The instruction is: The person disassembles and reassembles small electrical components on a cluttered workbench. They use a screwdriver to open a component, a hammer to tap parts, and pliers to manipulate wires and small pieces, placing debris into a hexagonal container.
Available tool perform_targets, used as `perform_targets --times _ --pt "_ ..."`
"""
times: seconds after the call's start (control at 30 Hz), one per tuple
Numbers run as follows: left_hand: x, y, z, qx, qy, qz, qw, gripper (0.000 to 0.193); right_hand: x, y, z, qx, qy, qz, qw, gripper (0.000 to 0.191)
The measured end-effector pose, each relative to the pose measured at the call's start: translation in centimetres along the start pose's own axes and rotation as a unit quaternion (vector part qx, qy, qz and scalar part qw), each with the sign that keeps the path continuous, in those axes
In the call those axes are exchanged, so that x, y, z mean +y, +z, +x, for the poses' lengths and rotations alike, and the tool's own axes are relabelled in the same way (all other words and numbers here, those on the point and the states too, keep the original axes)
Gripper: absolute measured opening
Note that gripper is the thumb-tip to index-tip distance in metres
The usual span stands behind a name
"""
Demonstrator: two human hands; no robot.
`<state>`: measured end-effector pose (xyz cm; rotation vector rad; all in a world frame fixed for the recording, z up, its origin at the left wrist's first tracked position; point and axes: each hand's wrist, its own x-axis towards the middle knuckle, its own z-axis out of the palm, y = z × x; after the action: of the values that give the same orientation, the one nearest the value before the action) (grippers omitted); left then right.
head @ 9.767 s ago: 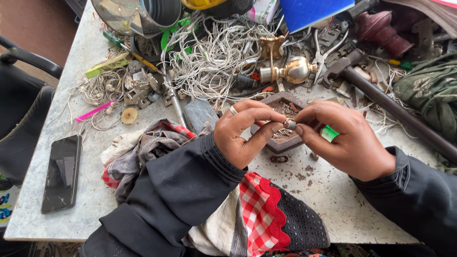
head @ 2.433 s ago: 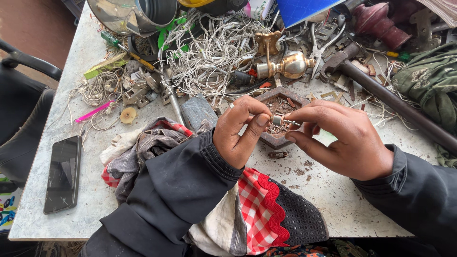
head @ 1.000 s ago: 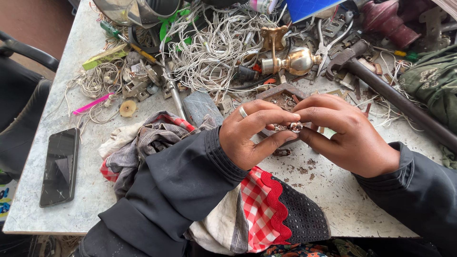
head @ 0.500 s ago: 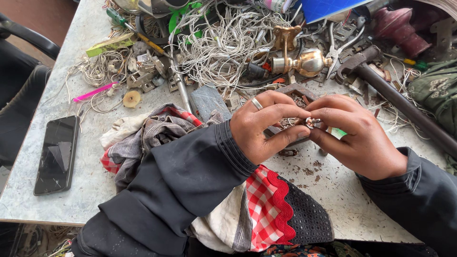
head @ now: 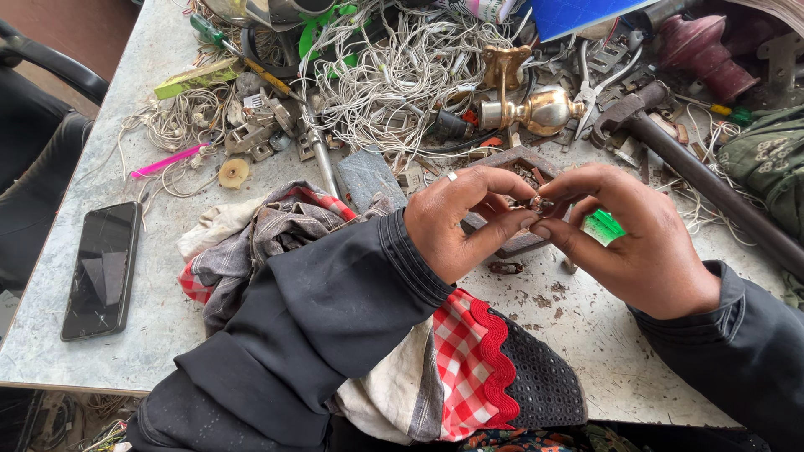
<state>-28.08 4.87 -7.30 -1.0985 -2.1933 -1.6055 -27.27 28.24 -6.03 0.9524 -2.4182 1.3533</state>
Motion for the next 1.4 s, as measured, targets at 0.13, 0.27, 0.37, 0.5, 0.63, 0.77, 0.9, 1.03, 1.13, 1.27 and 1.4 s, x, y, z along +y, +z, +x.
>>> perform_targets --times 0.13,0.27,0.37,0.5,0.63,0.77,0.9,1.03,1.13,1.27,1.4 --pt "0.04 -0.32 0.06 -0.008 0.005 0.018 1.0 0.022 0.16 0.11 0.09 0.0 -0.007 -0.006 1.0 0.031" --pt "-0.23 -0.24 -0.05 0.004 0.011 0.021 1.0 0.023 0.31 0.02 0.2 -0.002 0.01 -0.001 1.0 0.027" --pt "-0.58 0.02 -0.15 -0.005 0.011 -0.033 0.999 0.026 0.35 -0.07 0.22 0.002 0.021 -0.008 1.0 0.021" --pt "-0.82 0.26 -0.14 -0.006 0.009 -0.047 0.999 0.029 0.36 -0.23 0.2 0.002 0.028 0.004 1.0 0.022" --pt "-0.65 0.24 0.0 0.004 0.007 -0.05 0.999 0.032 0.42 -0.06 0.16 0.007 0.033 0.014 0.999 0.023" --pt "-0.44 -0.1 0.03 -0.015 0.011 -0.04 0.999 0.03 0.63 0.06 0.17 0.01 0.038 0.013 0.999 0.027" --pt "-0.36 -0.18 0.02 -0.01 0.026 -0.014 1.0 0.033 0.76 0.04 0.09 0.009 0.036 0.023 0.999 0.03" --pt "-0.37 -0.09 0.08 -0.006 0.032 -0.022 0.999 0.037 0.72 0.05 0.04 0.005 0.045 0.029 0.999 0.032" --pt "-0.4 -0.07 0.11 -0.014 0.011 -0.023 1.0 0.043 0.64 0.09 0.07 0.003 0.047 0.033 0.998 0.036" --pt "-0.49 -0.02 0.22 -0.026 0.006 -0.045 0.999 0.043 0.42 0.05 0.1 0.001 0.043 0.046 0.998 0.043" --pt "-0.51 0.19 0.24 -0.02 0.015 -0.04 0.999 0.04 0.12 -0.03 0.11 -0.006 0.042 0.035 0.999 0.045"
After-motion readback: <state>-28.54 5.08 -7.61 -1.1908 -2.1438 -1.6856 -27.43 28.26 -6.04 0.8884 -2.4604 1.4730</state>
